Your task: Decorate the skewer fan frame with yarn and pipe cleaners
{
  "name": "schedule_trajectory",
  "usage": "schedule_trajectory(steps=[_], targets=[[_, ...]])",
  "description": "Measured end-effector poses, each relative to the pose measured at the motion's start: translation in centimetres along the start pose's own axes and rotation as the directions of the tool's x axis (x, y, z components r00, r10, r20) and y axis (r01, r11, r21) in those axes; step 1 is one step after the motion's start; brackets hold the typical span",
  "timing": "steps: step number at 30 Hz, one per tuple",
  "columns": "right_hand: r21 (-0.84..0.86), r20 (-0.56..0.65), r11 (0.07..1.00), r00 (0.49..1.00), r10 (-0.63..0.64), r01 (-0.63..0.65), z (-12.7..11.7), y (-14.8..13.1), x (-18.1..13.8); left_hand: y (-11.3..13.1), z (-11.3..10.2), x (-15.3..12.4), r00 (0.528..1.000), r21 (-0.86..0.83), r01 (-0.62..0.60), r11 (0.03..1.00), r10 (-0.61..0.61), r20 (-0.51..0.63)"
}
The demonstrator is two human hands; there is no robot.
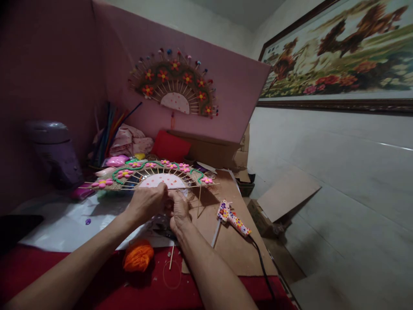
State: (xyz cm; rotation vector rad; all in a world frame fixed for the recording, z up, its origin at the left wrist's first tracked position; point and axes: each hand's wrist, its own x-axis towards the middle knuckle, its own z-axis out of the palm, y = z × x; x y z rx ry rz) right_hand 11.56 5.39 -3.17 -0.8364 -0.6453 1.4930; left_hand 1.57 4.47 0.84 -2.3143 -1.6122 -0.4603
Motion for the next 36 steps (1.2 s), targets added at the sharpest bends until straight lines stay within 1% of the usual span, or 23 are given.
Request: schedule_trajectory(steps=[7,10,14,21,27,36], targets=[[-0.012,0.035,1.0,0.999,-0.017,0.018,0.1,0.0,0.0,-0.2,-0.3,-0.4,0.996,-0.071,0.076,0.995,-0.072,0.055],[-0.044,0.043,0.999,0.999,-0.007,0.009,0.1,-0.2,-0.1,-0.3,-0.4,-0.5,0.994,-0.094,0.096,0.991,-0.091,0.056],[-0.096,0.05,0.994,0.998,-0.04,0.044,0.0,-0.3,-0.2,-0.5,-0.6,-0.9,0.989,-0.11,0.129,0.985,-0.121,0.081],[-0.111,0.052,0.992,0.997,-0.053,0.058,-0.2,-0.2,0.1,-0.1,-1.2,-1.4,0.98,-0.093,0.108,0.99,-0.091,0.175],[-0.127,0.027,0.991,0.998,-0.048,0.051,-0.1,-0.5,0.0,-0.1,-0.8,-1.6,0.983,-0.108,0.095,0.99,-0.076,0.164],[-0.093,0.037,0.995,0.999,-0.035,0.038,0.5,-1.1,-0.6,0.0,-0.9,-1.8,0.975,-0.101,0.138,0.985,-0.118,0.188]])
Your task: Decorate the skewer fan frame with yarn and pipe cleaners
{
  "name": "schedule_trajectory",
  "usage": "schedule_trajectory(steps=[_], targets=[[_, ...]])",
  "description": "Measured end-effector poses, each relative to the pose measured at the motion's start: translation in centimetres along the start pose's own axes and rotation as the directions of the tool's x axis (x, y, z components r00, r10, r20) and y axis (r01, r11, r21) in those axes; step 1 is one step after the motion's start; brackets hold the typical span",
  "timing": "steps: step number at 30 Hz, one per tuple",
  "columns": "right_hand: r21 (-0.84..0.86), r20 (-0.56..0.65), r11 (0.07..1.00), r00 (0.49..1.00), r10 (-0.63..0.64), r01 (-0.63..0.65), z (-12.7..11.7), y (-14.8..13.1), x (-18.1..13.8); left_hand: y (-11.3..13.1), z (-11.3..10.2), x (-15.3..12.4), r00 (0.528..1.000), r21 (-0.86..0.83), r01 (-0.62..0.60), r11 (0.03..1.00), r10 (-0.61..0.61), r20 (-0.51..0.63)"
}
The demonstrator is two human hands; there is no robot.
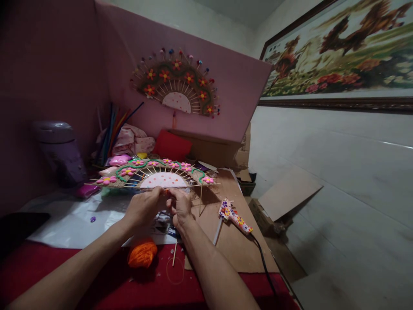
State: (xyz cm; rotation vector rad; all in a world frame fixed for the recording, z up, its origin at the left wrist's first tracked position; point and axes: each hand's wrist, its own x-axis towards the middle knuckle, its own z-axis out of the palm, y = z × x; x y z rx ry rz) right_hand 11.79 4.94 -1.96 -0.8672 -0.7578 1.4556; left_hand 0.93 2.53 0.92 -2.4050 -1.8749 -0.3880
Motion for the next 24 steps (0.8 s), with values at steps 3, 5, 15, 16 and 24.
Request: schedule_trajectory(steps=[3,5,15,16,24], targets=[[0.002,0.0,1.0,1.0,0.008,-0.008,0.13,0.07,-0.02,0.05,0.2,-0.19,1.0,-0.008,-0.006,1.0,0.006,0.006],[-0.006,-0.01,1.0,1.0,0.01,-0.01,0.18,0.11,-0.03,0.1,0.29,-0.29,1.0,-0.014,-0.012,1.0,0.012,0.011],[-0.042,-0.056,0.999,0.998,-0.016,0.014,-0.08,0.29,0.36,0.29,0.13,-0.31,1.0,-0.011,-0.019,1.0,0.019,0.017],[-0.039,-0.051,0.999,0.999,-0.017,0.015,-0.08,0.22,0.33,0.3,0.1,-0.32,1.0,-0.01,-0.019,1.0,0.019,0.019],[-0.013,-0.01,1.0,1.0,0.006,-0.006,0.01,-0.26,-0.15,0.33,0.11,-0.4,1.0,-0.017,0.023,1.0,-0.023,0.005]])
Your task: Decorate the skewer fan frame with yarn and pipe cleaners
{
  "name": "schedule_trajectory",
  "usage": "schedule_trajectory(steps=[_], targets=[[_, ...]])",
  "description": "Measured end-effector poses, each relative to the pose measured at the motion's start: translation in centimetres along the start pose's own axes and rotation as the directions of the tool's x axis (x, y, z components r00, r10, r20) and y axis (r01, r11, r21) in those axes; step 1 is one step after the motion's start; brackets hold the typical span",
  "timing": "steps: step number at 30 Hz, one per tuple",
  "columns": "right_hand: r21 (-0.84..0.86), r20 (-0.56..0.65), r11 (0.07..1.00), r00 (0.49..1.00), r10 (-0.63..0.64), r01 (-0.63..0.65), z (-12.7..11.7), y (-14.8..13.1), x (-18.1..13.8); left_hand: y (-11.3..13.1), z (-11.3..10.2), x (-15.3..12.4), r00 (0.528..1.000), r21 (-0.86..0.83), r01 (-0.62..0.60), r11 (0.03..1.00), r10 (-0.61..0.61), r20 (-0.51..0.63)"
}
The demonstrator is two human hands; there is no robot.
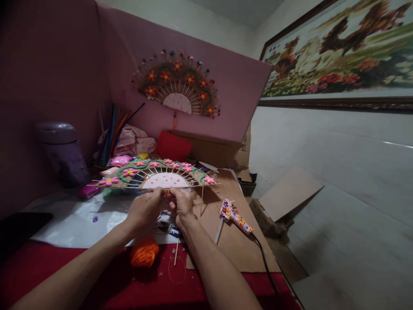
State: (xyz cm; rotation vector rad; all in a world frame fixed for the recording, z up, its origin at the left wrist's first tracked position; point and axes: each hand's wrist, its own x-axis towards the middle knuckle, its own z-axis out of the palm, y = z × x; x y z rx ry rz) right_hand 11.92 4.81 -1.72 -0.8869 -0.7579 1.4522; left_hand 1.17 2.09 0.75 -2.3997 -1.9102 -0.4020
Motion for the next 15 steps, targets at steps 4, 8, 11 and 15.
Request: schedule_trajectory(steps=[4,8,11,15], targets=[[0.016,0.006,1.0,1.0,0.013,-0.013,-0.2,0.42,0.39,0.02,0.08,0.04,1.0,0.0,0.011,1.0,-0.011,0.024],[0.006,0.004,1.0,1.0,-0.004,0.004,-0.4,0.68,0.75,-0.18,-0.3,-0.04,0.999,0.004,0.035,0.999,-0.035,0.023],[0.001,0.01,1.0,1.0,-0.003,0.003,-0.48,0.69,0.82,-0.45,-0.65,-0.12,0.988,-0.001,0.114,0.993,-0.114,-0.1],[-0.001,0.009,1.0,1.0,-0.003,0.003,-0.52,0.68,0.85,-0.74,-0.55,-0.02,0.963,-0.08,0.024,0.996,-0.044,-0.267]])
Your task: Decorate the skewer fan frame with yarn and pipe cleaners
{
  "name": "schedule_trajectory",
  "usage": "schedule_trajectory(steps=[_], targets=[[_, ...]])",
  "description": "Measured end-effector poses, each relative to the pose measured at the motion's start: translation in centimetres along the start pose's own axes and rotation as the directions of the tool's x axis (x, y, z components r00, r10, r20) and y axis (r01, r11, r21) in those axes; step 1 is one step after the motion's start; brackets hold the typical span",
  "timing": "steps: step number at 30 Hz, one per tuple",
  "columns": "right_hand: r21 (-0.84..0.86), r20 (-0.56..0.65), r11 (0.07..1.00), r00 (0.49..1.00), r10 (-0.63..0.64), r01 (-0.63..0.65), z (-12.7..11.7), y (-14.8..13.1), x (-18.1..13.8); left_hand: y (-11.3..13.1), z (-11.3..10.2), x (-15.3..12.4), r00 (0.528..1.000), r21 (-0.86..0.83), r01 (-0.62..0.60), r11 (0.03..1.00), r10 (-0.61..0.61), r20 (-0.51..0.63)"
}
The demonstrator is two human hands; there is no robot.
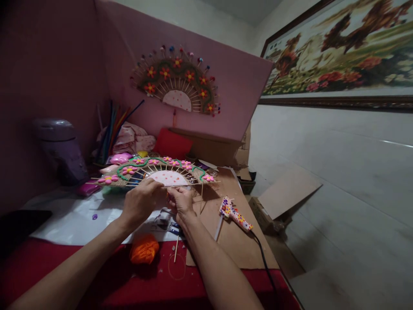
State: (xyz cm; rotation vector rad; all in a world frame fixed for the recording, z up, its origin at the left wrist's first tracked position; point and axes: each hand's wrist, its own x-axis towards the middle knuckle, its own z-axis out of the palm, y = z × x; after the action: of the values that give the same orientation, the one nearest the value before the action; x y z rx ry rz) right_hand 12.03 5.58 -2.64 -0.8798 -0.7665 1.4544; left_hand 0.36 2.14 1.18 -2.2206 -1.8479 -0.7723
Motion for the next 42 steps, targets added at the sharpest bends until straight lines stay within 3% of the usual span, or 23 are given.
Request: schedule_trajectory(steps=[4,7,12,15,27,42], targets=[[0.009,-0.005,1.0,1.0,-0.009,0.009,0.0,0.1,0.1,0.1,0.3,0.1,0.998,-0.009,-0.053,0.999,0.053,0.022],[0.019,0.008,1.0,1.0,-0.006,0.005,0.0,0.3,0.3,0.2,0.1,0.0,1.0,-0.066,0.018,0.998,-0.016,0.021],[0.021,0.035,1.0,0.999,0.001,-0.001,-0.1,0.3,0.3,0.1,0.3,0.2,0.974,-0.196,0.153,0.969,-0.114,0.196],[0.014,0.043,1.0,0.999,0.003,-0.004,-0.1,0.2,0.1,-0.2,0.7,0.4,0.965,-0.248,0.193,0.949,-0.138,0.223],[0.007,0.003,1.0,1.0,-0.001,0.001,0.1,0.0,0.1,-0.3,2.3,-0.3,0.995,0.025,0.082,0.996,-0.083,0.061],[-0.073,0.031,0.981,0.983,0.182,-0.18,-0.2,-0.5,0.2,0.0,2.9,-0.5,0.989,0.099,-0.003,0.995,-0.011,0.147]])
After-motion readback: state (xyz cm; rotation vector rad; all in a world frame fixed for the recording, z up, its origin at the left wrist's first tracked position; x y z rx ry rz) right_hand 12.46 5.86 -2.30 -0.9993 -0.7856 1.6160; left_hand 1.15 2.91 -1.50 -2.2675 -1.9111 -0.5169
